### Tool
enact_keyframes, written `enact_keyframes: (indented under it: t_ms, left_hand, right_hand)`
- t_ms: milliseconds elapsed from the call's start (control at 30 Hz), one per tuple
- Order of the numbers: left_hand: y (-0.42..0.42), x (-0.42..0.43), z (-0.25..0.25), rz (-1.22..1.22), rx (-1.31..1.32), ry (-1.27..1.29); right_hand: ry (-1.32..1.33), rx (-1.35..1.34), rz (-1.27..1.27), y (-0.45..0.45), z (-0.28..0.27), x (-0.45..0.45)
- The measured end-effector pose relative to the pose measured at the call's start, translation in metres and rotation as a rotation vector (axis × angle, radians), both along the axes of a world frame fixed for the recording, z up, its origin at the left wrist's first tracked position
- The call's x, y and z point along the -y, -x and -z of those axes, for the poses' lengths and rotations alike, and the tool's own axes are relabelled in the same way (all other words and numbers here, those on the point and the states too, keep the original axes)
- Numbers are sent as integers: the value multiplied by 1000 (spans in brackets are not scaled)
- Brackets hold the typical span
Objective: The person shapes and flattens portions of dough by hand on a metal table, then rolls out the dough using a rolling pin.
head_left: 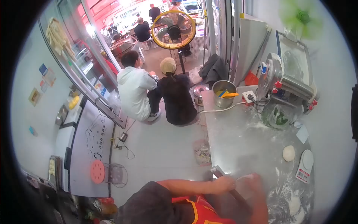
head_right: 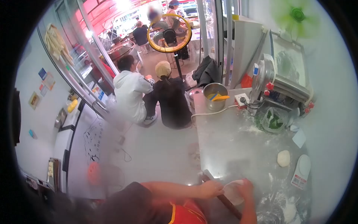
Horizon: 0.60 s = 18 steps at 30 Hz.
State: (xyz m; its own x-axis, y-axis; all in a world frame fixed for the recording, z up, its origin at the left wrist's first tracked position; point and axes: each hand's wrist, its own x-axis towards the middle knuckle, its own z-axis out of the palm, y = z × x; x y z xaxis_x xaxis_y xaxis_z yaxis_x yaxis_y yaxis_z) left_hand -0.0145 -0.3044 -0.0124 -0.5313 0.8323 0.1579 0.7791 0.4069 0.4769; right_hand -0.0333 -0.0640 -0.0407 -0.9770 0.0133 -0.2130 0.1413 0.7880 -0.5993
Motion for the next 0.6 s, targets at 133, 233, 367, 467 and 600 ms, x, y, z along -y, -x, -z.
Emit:
enact_keyframes:
  t_ms: [133, 233, 367, 467, 600]
  left_hand:
    - [20, -10, 13, 39, 4, -5]
    - [38, -25, 34, 74, 5, -24]
    - [55, -41, 53, 114, -30, -46]
    - [56, -45, 67, 132, -1, -89]
    - [52, -43, 60, 126, 23, -38]
  right_hand:
    - [-90, -72, 321, -53, 61, -78]
    - [106, 184, 339, -80, 68, -114]
    - [136, 461, 528, -84, 4, -73]
    - [182, 479, 513, -72, -1, -72]
    - [112, 455, 216, -67, 19, -89]
